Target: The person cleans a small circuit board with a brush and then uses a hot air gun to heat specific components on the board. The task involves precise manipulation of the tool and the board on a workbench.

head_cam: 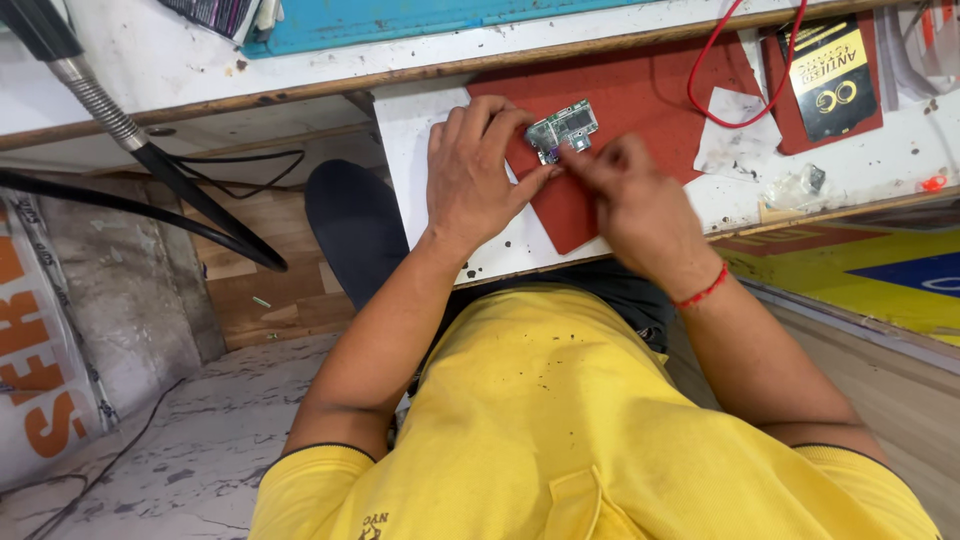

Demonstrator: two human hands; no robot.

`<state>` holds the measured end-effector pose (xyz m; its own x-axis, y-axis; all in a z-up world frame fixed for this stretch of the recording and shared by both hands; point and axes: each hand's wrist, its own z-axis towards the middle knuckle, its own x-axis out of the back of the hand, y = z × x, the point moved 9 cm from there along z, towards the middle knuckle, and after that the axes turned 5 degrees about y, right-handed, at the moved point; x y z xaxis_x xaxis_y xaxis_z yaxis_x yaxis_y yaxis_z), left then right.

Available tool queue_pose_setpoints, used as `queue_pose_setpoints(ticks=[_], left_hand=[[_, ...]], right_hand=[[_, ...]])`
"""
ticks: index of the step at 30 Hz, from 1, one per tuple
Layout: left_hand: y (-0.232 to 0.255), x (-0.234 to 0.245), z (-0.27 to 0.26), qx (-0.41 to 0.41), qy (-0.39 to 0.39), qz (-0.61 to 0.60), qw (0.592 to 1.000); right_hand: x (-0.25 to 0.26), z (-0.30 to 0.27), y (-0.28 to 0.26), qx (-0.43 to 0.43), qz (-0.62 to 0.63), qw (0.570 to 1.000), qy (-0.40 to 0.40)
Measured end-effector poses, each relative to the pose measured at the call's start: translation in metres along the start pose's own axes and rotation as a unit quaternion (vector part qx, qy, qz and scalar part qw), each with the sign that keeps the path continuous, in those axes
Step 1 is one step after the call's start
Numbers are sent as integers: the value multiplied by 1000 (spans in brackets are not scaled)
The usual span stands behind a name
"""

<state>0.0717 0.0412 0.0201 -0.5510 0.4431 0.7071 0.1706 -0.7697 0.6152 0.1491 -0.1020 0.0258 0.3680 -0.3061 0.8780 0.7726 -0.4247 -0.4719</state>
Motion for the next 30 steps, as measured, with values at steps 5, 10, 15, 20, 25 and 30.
queue_pose_setpoints(ticks=[5,10,15,20,25,30], left_hand=[[1,-1,0,-4,-3,-7,1000],[-1,-4,2,-1,-15,-4,1000],[0,-3,2,-6,-13,-1,1000],[1,0,-1,-10,3,0,1000],[2,-3,0,-14,0,5,1000],[2,1,-1,-20,2,10,1000]], right_hand=[[-1,-13,7,-10,9,1000,-7],[6,-18,25,-70,-15,997,-4],[0,-12,13,-25,1,1000,-15],[6,-7,13,-13,5,1000,9],[7,-1,19,-40,16,999,15],[9,1,12,-40,-2,999,3]])
